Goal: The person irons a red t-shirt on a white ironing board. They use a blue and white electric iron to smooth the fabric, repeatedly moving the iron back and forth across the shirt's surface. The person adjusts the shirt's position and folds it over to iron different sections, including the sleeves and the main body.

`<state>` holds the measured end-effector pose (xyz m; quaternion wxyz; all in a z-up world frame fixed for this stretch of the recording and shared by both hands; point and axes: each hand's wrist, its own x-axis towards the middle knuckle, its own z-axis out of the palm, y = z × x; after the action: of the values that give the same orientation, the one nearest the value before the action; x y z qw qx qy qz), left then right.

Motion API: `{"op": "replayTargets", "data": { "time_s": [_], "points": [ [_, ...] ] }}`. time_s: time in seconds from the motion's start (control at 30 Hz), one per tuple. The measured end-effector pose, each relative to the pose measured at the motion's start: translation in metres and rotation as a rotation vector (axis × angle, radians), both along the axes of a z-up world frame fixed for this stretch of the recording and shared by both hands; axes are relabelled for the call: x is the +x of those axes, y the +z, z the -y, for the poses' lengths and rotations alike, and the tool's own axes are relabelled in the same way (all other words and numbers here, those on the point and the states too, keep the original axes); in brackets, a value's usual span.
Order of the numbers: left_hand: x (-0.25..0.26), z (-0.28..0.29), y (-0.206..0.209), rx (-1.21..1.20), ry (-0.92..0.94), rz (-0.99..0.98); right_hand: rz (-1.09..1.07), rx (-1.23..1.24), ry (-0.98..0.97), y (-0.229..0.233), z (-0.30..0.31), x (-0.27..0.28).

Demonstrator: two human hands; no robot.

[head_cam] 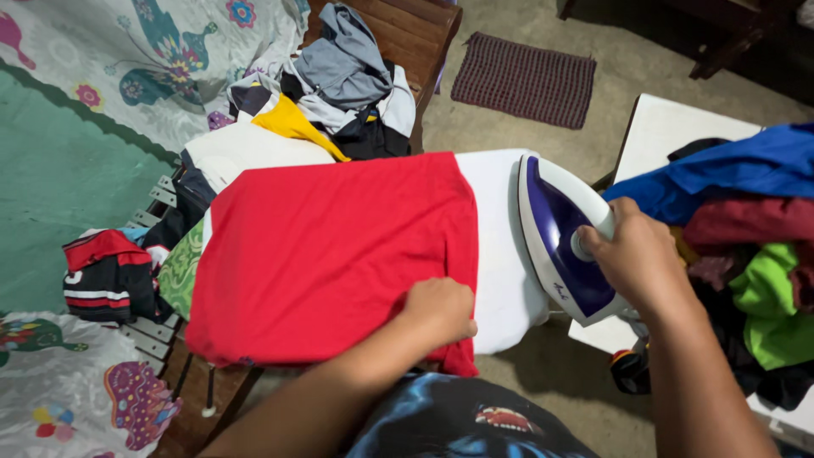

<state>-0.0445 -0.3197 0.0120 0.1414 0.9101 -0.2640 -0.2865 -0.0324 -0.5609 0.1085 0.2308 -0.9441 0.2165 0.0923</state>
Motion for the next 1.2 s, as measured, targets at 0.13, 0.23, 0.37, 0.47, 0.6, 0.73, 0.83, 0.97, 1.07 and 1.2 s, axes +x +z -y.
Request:
{"op": "replayTargets", "data": {
  "time_s": [0.13,0.23,0.37,0.47,0.6,0.73,0.83,0.97,1.07,1.2],
  "points": [
    [-0.019,0.004,-0.007,-0.164,0.049,0.025,0.038,-0.030,-0.001,0.004,-0.015,-0.018],
    [-0.037,0.021,-0.003,-0.294,0.077,0.013,0.023,-0.027,-0.039,0.011,-0.023,-0.026],
    [-0.031,0.036,-0.010,-0.320,0.016,-0.043,0.048,-0.017,-0.074,0.018,-0.024,-0.028],
    [0.009,0.038,-0.025,-0.423,0.126,0.125,0.072,-0.055,-0.027,0.019,-0.014,-0.023],
    [0.114,0.045,-0.038,-0.383,0.380,0.404,0.071,0.002,-0.009,0.017,0.011,-0.007],
    [0.189,0.051,-0.042,-0.159,0.485,0.454,0.039,0.017,0.071,0.021,0.038,0.020],
    [0.215,0.061,-0.058,-0.032,0.548,0.366,0.005,0.027,0.160,0.024,0.052,0.039],
    [0.212,0.051,-0.075,-0.043,0.607,0.369,-0.028,0.076,0.295,0.021,0.053,0.059],
    [0.206,0.025,-0.087,-0.469,0.665,0.400,-0.047,0.085,0.416,0.021,0.047,0.071],
    [0.209,0.010,-0.095,-0.805,1.125,-0.180,-0.134,0.035,0.481,0.017,0.036,0.078]
  ]
}}
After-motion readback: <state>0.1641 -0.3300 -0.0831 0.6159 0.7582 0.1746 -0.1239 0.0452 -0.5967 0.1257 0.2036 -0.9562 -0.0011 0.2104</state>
